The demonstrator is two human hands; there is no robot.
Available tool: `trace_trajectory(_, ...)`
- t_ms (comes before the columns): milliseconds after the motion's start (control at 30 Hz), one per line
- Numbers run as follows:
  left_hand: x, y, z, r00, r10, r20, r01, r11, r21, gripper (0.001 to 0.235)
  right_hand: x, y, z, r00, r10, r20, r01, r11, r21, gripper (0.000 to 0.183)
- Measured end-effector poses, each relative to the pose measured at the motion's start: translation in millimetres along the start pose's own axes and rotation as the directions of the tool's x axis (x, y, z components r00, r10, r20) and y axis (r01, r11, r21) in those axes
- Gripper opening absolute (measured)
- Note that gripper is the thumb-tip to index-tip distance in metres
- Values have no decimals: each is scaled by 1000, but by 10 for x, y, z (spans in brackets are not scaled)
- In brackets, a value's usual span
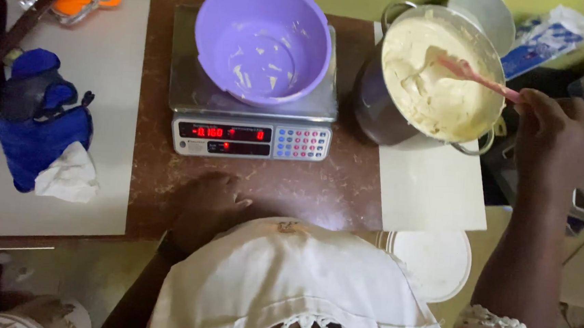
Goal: The person uses a pink spatula to transfer a thick, white dough-like substance from a large metal pot into a purple bowl placed on a digital scale. The person repeatedly scrapes the pot and the bowl to ensure all the substance is transferred while monitoring the weight on the scale.
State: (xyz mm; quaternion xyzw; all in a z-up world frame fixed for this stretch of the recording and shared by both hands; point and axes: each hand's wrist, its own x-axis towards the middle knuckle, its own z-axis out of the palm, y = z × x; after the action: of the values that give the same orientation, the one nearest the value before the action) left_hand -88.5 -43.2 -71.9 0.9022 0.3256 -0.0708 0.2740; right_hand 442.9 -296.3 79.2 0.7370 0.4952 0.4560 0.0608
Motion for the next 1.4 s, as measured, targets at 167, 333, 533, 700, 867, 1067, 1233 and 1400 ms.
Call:
trace_trajectory(167,425,-187,468,994,-72,88,71,997,9,68,240,-267,409,994,-105,-2,105,993,-56,17)
trace_trajectory(333,286,-72,181,994,-63,88,68,996,-60,54,342,-296,-191,977,-206,56,196,969,148,21)
trace_trajectory(533,99,-65,57,998,65,-26,-66,996,-58,41,-119,134,-148,954,-54,294,-163,730,664,14)
trace_trajectory(700,-54,316,-482,995,98,2,-98,994,54,77,-449,-278,-30,922,111,371,-289,836,467,18)
trace_trajectory(867,-141,116,-272,1000,-18,10,19,992,-125,36,-267,-694,-449,989,35,145,-56,988,141,10)
trace_trajectory(1067,-240,-5,-218,989,-136,54,142,982,-125,34,-385,-632,-445,978,47,205,-27,995,-99,10)
trace_trajectory(1233,-159,28,-204,997,-77,21,79,984,-159,28,-176,-898,-875,973,-45,225,50,999,-16,13)
trace_trajectory(1400,66,-229,203,997,-47,-57,40,993,-110,28,-119,-966,-980,928,-41,371,27,999,43,18)
